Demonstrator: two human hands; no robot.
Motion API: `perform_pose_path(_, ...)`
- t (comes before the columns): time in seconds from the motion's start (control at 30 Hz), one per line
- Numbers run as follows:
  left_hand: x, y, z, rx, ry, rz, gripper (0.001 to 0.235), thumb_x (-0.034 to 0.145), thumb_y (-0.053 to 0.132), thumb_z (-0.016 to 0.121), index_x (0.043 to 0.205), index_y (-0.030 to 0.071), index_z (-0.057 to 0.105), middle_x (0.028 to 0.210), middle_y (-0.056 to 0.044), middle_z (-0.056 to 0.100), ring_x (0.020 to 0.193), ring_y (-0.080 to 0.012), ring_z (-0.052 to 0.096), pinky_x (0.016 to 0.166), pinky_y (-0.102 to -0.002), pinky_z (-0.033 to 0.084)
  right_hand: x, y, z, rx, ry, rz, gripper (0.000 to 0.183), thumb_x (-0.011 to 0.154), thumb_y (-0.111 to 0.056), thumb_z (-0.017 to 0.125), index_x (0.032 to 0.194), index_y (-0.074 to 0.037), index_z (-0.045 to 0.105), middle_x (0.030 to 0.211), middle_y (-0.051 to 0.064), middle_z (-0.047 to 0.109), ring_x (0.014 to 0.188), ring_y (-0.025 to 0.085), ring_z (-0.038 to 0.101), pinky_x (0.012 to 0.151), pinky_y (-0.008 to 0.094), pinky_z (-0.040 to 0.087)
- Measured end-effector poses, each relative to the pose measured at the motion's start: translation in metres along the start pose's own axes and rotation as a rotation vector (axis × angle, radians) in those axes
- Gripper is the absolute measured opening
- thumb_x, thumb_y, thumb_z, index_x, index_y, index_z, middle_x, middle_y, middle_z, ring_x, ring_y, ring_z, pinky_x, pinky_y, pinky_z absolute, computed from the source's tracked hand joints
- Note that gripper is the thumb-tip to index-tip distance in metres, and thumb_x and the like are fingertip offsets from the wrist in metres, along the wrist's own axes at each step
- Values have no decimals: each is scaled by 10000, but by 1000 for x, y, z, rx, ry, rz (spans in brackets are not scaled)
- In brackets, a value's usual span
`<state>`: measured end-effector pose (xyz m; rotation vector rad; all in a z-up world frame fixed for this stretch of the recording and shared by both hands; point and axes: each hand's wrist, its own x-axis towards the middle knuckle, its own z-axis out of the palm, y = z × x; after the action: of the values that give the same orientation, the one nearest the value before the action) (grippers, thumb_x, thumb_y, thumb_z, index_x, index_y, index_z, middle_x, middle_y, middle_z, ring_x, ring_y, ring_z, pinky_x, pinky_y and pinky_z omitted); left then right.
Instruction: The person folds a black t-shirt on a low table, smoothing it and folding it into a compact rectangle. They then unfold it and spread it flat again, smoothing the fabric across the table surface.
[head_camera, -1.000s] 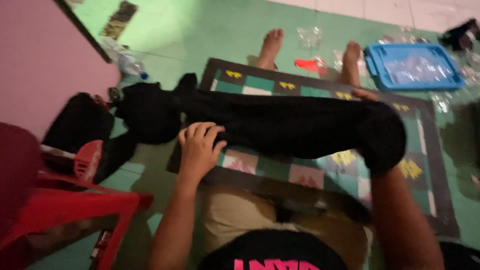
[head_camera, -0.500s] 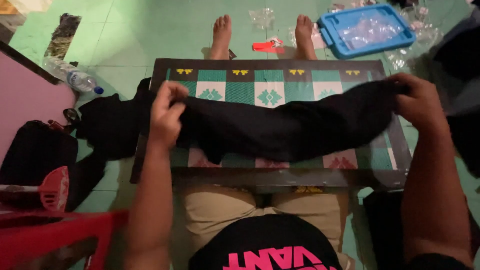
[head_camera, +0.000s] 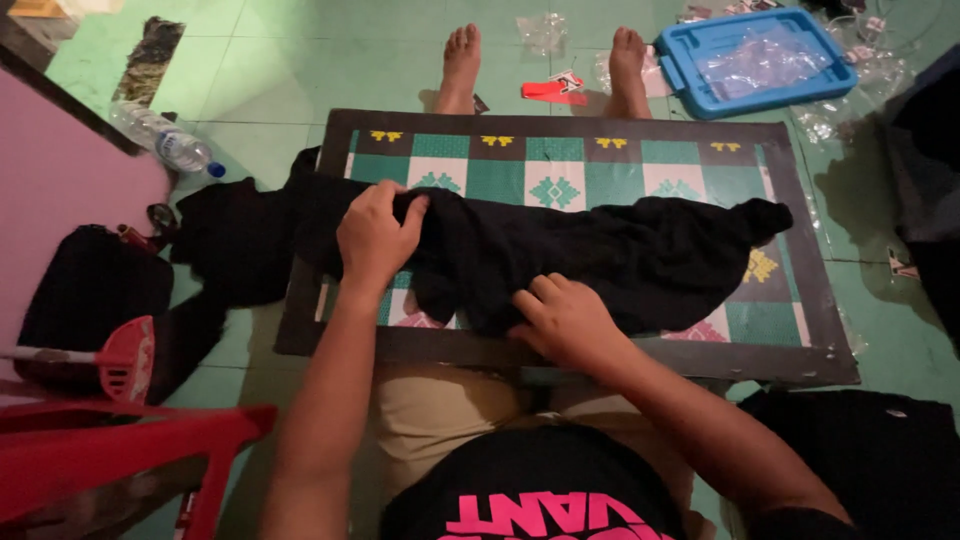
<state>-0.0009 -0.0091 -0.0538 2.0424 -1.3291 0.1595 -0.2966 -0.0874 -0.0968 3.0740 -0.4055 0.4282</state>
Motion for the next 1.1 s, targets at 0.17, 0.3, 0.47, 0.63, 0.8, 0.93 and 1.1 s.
perform_pose_path(0.17, -9, -30, 7, 97, -72, 26, 518, 1055, 586, 596, 1035, 77, 688, 831, -134, 675, 815, -359, 724, 638, -472, 593, -7, 39, 5, 122, -64, 263, 232, 941, -345, 577, 1117, -204, 630, 936, 112, 635, 887, 347, 669, 722, 474, 537)
perform_pose_path(0.3, -13, 13, -50, -126, -191, -59, 563, 985, 580, 695, 985, 21, 754, 841, -211, 735, 820, -447, 719, 656, -497, 573, -38, 93, -51, 778, 339, 574, 299, 1099, -239, 486, 1290, -55, 625, 1159, 215, 621, 1156, 387, 603, 1036, 478, 451)
perform_pose_path(0.47, -3, 54, -115, -458, -505, 50, 450, 855, 544, 770, 712, 122, 708, 528, -74, 611, 566, -160, 542, 553, -334, 441, -45, 103, -154, 1028, 198, 596, 266, 1065, -255, 527, 1166, -75, 695, 838, 86, 635, 747, 244, 626, 818, 395, 497)
perform_pose_path(0.63, 20, 57, -84, -397, -496, 180, 360, 916, 428, 745, 767, 101, 720, 600, -176, 646, 556, -278, 558, 605, -400, 472, -28, 128, -174, 900, -27, 446, 244, 896, -203, 728, 960, 30, 755, 693, 138, 674, 576, 291, 654, 619, 430, 525)
perform_pose_path(0.8, 25, 36, -13, -2, -620, 23, 362, 933, 488, 645, 1014, 163, 783, 925, -167, 770, 1002, -434, 712, 863, -555, 542, -37, 184, -76, -285, -67, 637, 323, 958, -403, 683, 1244, -269, 751, 1094, 141, 701, 945, 425, 707, 730, 544, 599)
perform_pose_path(0.93, 14, 34, 4, 34, -621, -37, 326, 920, 506, 660, 1003, 218, 789, 914, -68, 775, 990, -339, 735, 831, -470, 568, -22, 130, -92, -140, -40, 670, 479, 925, -495, 706, 1242, -137, 712, 1062, 193, 671, 932, 450, 703, 731, 542, 569)
perform_pose_path(1.1, 7, 24, 13, 79, -555, 39, 235, 961, 415, 659, 992, 203, 756, 935, -85, 750, 969, -354, 727, 823, -492, 571, -25, 165, -58, -26, -256, 875, 598, 865, -397, 739, 1413, -197, 606, 1208, 161, 624, 1019, 434, 709, 740, 563, 598)
